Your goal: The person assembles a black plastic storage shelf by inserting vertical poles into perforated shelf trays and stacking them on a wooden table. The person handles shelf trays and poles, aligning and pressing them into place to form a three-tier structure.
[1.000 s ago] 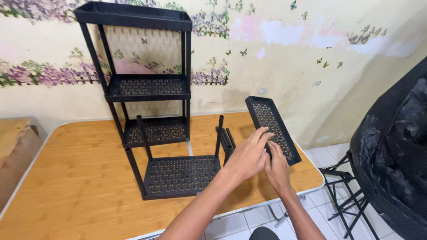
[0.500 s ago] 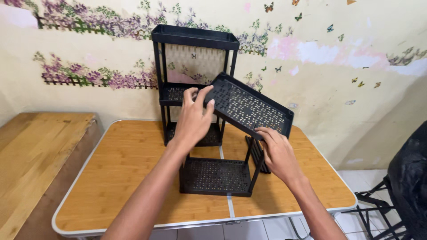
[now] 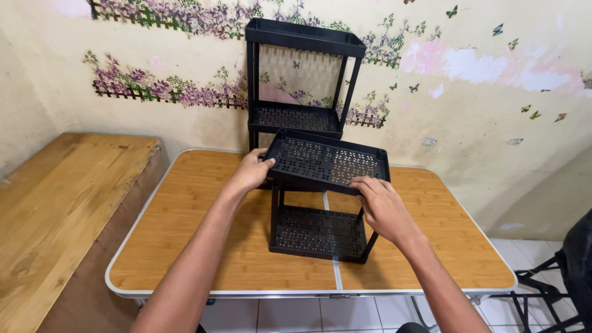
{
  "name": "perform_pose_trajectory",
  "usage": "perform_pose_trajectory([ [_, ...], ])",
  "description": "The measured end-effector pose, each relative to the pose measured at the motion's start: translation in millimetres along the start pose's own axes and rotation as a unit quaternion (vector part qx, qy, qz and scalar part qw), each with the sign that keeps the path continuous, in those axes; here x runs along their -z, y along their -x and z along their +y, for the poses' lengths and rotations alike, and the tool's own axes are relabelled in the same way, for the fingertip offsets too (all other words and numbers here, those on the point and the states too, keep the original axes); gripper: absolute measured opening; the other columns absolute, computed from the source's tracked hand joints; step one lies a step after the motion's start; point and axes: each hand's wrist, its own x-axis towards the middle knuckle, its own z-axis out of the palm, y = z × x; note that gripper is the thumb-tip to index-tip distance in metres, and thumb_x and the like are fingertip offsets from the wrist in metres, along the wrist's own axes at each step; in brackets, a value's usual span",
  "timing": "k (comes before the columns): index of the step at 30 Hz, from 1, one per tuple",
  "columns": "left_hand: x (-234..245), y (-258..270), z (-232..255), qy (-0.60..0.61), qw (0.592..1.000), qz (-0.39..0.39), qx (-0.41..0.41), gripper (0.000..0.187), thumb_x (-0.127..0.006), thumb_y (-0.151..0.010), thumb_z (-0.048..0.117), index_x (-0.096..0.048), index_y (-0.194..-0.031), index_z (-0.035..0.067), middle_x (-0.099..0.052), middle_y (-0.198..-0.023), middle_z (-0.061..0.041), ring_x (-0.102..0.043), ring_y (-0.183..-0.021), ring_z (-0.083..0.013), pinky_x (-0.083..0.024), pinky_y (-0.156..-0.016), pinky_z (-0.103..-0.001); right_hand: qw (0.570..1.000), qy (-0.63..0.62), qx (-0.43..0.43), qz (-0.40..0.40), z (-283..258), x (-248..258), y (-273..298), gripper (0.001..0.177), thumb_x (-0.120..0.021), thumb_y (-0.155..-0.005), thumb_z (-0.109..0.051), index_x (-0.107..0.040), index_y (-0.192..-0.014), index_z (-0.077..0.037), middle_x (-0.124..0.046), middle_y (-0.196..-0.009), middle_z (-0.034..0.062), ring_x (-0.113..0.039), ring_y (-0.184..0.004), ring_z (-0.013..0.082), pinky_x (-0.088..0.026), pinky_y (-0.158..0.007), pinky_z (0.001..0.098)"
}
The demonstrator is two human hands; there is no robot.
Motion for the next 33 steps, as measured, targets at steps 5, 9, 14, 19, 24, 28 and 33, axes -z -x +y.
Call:
perform_pose_trajectory([
  [5, -9.9, 16.7, 14.6, 0.022, 0.999, -0.019, -0.032, 0.056, -0.066, -0.096, 0.018, -0.048, -0.148, 0.006, -0.072, -0.116, -0.012, -0.069, -0.102, -0.0201, -0.054, -0.087, -0.034, 1.000, 0.008, -0.025, 0.002, 11.4, 0.9, 8.6, 0.028, -0.062, -0.092, -0.007, -0.064, -0.119, -0.003, -0.064, -0.127, 0.0063, -0.056, -0.125, 0.0269, -0.038, -0.113, 0.0461],
  [9, -13.5, 23.3, 29.8, 0.142, 0.987, -0.039, -0.065, 0.076, -0.072, -0.087, 0.002, -0.034, -0.152, 0.009, -0.063, -0.130, -0.012, -0.068, -0.111, -0.0202, -0.058, -0.095, -0.033, 0.978, 0.136, -0.005, 0.158, 21.9, -1.7, 12.3, 0.025, -0.074, -0.081, -0.014, -0.066, -0.105, -0.017, -0.054, -0.139, 0.0129, -0.043, -0.138, 0.0356, -0.029, -0.117, 0.0577],
  [14, -16.5, 29.8, 42.5, 0.164, 0.973, -0.060, -0.154, 0.069, -0.073, -0.084, -0.006, -0.046, -0.146, 0.004, -0.060, -0.135, -0.013, -0.067, -0.117, -0.0211, -0.057, -0.102, -0.035, 0.908, -0.203, -0.263, 0.254, 62.7, 2.6, 3.2, 0.087, -0.084, -0.080, -0.024, -0.032, -0.149, -0.009, -0.025, -0.154, 0.0199, -0.031, -0.143, 0.0330, -0.038, -0.113, 0.0560],
  [19, -19.1, 40.7, 47.7, 0.130, 0.965, -0.049, -0.222, 0.065, -0.079, -0.079, -0.007, -0.055, -0.138, 0.004, -0.067, -0.126, -0.010, -0.067, -0.116, -0.0188, -0.057, -0.104, -0.033, 0.753, -0.523, -0.384, 0.111, 95.7, 16.5, 2.2, 0.077, -0.068, -0.084, -0.043, -0.043, -0.148, -0.007, -0.051, -0.150, 0.0130, -0.045, -0.141, 0.0288, -0.034, -0.115, 0.0527],
  [24, -12.7, 51.4, 52.4, 0.130, 0.953, -0.025, -0.273, 0.061, -0.082, -0.075, -0.007, -0.062, -0.131, 0.006, -0.068, -0.122, -0.011, -0.069, -0.114, -0.0190, -0.054, -0.102, -0.034, 0.657, -0.667, -0.344, 0.066, 87.4, 41.4, 13.2, 0.103, -0.037, -0.085, -0.079, -0.033, -0.158, -0.007, -0.041, -0.160, 0.0177, -0.037, -0.147, 0.0316, -0.029, -0.117, 0.0489],
  [28, -10.5, 58.4, 59.7, 0.049, 0.952, 0.031, -0.300, 0.048, -0.075, -0.084, -0.007, -0.070, -0.130, 0.009, -0.076, -0.125, -0.011, -0.073, -0.118, -0.0200, -0.054, -0.104, -0.033, 0.596, -0.694, -0.394, 0.091, 78.0, 50.9, 7.8, 0.106, -0.029, -0.091, -0.079, -0.018, -0.159, 0.002, -0.026, -0.163, 0.0251, -0.024, -0.152, 0.0404, -0.021, -0.124, 0.0486],
  [33, -10.4, 65.6, 65.5, -0.036, 0.892, 0.134, -0.431, 0.053, -0.060, -0.093, -0.016, -0.062, -0.142, 0.006, -0.060, -0.140, -0.021, -0.055, -0.134, -0.0257, -0.053, -0.101, -0.035, 0.606, -0.671, -0.421, 0.078, 82.0, 49.2, 1.5, 0.092, -0.040, -0.099, -0.060, -0.024, -0.153, 0.012, -0.033, -0.159, 0.0327, -0.039, -0.149, 0.0360, -0.036, -0.122, 0.0423],
])
